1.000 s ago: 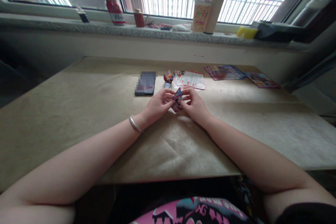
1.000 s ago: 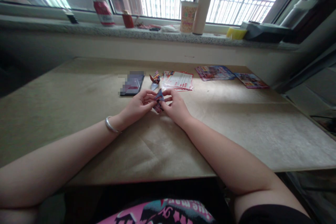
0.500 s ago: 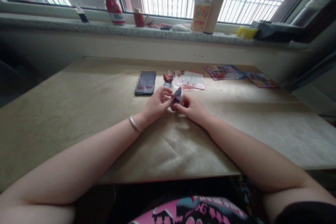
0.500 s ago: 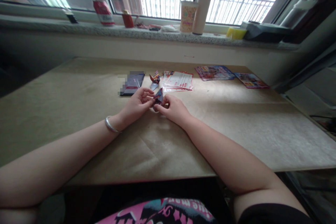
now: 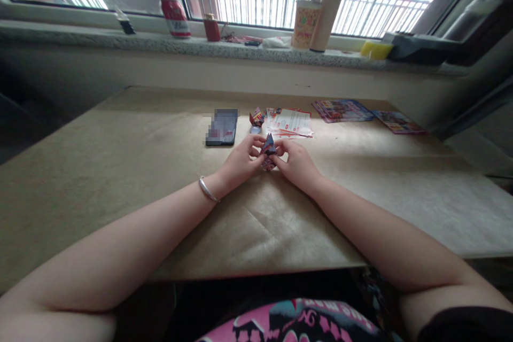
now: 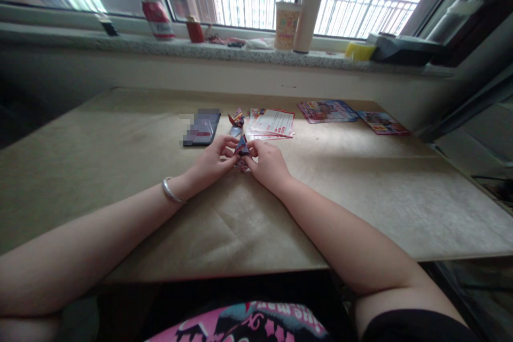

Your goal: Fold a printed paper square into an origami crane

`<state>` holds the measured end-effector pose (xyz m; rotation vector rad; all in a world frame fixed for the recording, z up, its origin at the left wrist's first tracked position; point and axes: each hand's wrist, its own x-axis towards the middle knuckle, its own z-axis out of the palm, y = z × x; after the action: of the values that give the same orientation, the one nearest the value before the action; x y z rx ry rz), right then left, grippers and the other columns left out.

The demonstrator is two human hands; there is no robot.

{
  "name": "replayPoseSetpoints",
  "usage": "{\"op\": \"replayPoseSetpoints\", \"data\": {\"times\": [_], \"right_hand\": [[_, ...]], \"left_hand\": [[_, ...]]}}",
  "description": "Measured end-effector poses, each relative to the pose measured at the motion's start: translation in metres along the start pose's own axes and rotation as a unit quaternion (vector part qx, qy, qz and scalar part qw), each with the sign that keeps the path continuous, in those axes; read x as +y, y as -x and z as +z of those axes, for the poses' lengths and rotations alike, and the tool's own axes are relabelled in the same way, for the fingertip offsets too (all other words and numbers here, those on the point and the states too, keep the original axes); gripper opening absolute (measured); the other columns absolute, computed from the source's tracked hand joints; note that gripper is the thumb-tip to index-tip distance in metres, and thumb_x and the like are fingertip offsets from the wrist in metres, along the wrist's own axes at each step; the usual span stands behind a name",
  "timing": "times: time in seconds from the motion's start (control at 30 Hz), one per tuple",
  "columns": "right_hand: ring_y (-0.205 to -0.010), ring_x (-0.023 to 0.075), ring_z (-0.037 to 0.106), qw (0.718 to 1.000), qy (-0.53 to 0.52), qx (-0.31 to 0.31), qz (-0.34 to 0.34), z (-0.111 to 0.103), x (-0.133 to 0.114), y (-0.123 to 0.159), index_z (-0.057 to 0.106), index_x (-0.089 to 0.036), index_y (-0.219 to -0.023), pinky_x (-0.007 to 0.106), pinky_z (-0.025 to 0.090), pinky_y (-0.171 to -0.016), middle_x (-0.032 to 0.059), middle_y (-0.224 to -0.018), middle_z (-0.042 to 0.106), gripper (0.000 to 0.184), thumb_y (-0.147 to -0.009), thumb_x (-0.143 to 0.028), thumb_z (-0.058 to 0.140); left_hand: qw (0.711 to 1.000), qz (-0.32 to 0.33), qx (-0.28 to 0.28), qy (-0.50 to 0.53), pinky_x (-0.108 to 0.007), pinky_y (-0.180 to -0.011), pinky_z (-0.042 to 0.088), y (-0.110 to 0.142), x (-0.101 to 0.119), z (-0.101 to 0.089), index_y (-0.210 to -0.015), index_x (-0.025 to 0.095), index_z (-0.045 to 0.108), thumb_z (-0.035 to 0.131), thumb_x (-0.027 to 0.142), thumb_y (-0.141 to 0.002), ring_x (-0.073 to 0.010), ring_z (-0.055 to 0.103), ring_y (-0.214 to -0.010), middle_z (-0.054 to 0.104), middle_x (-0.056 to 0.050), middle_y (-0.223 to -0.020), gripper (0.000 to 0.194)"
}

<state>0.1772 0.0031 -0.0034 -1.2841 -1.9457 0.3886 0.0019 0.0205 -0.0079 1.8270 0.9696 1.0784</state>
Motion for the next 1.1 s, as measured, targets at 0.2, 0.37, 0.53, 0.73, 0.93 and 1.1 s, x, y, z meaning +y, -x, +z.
{"op": "replayPoseSetpoints", "data": {"times": [0.2,0.37,0.53,0.73,0.93,1.1], "right_hand": [[-0.086,0.0239,0.058,0.993,0.117,-0.026,0.005,0.001,0.006,-0.001,0.065,-0.021,-0.097,0.038,0.042,-0.083,0.0024,-0.079,0.071,0.019,-0.079,-0.028,0.063],[-0.088,0.0254,0.057,0.987,0.157,-0.039,0.007,0.002,0.009,-0.001,0.066,-0.022,-0.091,0.039,0.041,-0.084,0.0039,-0.080,0.071,0.016,-0.080,-0.034,0.062],[-0.095,0.0270,0.058,0.986,0.164,-0.039,0.007,-0.001,0.004,0.000,0.065,-0.021,-0.103,0.041,0.039,-0.090,0.0047,-0.085,0.072,0.026,-0.081,-0.033,0.063],[-0.099,0.0270,0.058,0.986,0.166,-0.024,-0.008,-0.004,0.000,0.002,0.061,-0.020,-0.114,0.041,0.036,-0.096,0.0055,-0.091,0.073,0.036,-0.079,-0.030,0.064],[-0.104,0.0269,0.059,0.982,0.179,-0.050,-0.040,-0.007,0.000,0.004,0.061,-0.021,-0.118,0.048,0.025,-0.109,0.0065,-0.096,0.073,0.043,-0.080,-0.040,0.064],[-0.110,0.0283,0.056,0.972,0.213,-0.078,-0.057,-0.008,0.005,0.005,0.069,-0.025,-0.104,0.055,0.019,-0.112,0.0074,-0.104,0.070,0.034,-0.082,-0.050,0.061]], "left_hand": [[0.991,0.027,-0.040,-0.125,-0.031,-0.082,0.053,-0.001,-0.006,-0.002,-0.124,0.019,0.048,0.066,0.022,-0.076,-0.0156,0.065,-0.087,0.066,-0.006,-0.106,0.051],[0.955,0.059,-0.054,-0.286,-0.045,-0.099,0.045,0.001,-0.008,-0.003,-0.133,0.017,0.048,0.060,0.028,-0.082,-0.0268,0.059,-0.109,0.063,-0.012,-0.119,0.053],[0.933,0.082,-0.059,-0.346,-0.047,-0.109,0.036,0.005,-0.004,-0.002,-0.141,0.017,0.040,0.053,0.028,-0.087,-0.0289,0.049,-0.125,0.051,-0.014,-0.135,0.056],[0.928,0.079,-0.067,-0.359,-0.045,-0.111,0.036,0.007,-0.001,-0.001,-0.140,0.019,0.041,0.051,0.030,-0.089,-0.0283,0.045,-0.129,0.044,-0.013,-0.140,0.054],[0.912,0.085,-0.090,-0.391,-0.044,-0.111,0.036,0.006,-0.009,-0.002,-0.136,0.020,0.048,0.048,0.032,-0.091,-0.0273,0.046,-0.128,0.047,-0.012,-0.139,0.047],[0.908,0.089,-0.097,-0.397,-0.044,-0.112,0.034,0.006,-0.011,-0.003,-0.135,0.020,0.050,0.045,0.031,-0.092,-0.0267,0.045,-0.130,0.048,-0.011,-0.141,0.044]]}}
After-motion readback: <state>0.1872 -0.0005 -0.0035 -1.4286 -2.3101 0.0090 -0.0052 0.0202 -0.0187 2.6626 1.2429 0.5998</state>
